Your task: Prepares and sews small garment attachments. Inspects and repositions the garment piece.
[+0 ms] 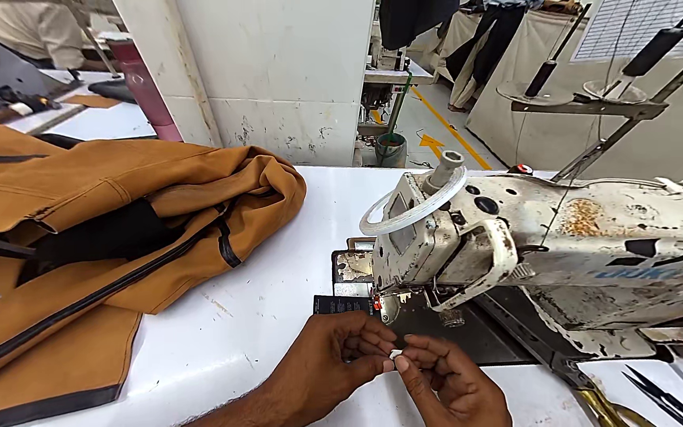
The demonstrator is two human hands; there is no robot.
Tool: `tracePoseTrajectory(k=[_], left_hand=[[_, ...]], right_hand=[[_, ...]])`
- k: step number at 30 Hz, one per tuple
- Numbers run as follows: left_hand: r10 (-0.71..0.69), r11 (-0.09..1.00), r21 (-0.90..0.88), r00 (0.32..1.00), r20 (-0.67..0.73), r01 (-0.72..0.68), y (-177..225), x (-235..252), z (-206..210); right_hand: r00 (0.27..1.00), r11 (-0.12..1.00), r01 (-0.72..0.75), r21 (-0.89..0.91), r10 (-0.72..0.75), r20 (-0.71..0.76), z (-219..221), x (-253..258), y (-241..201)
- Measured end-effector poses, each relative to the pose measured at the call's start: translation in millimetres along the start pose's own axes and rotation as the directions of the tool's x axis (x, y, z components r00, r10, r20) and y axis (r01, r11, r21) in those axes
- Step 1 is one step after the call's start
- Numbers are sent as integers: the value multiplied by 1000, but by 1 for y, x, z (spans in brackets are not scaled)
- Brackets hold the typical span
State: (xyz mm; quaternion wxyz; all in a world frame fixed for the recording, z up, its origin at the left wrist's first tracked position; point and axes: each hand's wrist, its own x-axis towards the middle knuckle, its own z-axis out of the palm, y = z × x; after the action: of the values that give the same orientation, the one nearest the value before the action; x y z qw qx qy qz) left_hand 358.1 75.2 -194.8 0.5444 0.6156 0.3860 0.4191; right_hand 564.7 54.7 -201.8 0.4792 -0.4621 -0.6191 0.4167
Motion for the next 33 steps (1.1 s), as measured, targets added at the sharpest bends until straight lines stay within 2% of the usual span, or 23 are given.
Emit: tracePoseTrajectory(k=[3,11,20,33], left_hand=[[-4,1000,-7,1000,-27,3,-1,0,-1],[47,987,154,999,-3,-46,-6,-1,1],[62,963,261,998,26,-67,-7,0,1],[82,965,245,995,48,-91,-8,1,0]], right_hand=[[1000,1000,-19,1,18,14,2,-1,1],[991,972,126,-200,-117,58,-7,1,9],[994,968,49,-247,-23,109,-10,2,5],[980,978,-45,-205,83,178,-17,7,5]])
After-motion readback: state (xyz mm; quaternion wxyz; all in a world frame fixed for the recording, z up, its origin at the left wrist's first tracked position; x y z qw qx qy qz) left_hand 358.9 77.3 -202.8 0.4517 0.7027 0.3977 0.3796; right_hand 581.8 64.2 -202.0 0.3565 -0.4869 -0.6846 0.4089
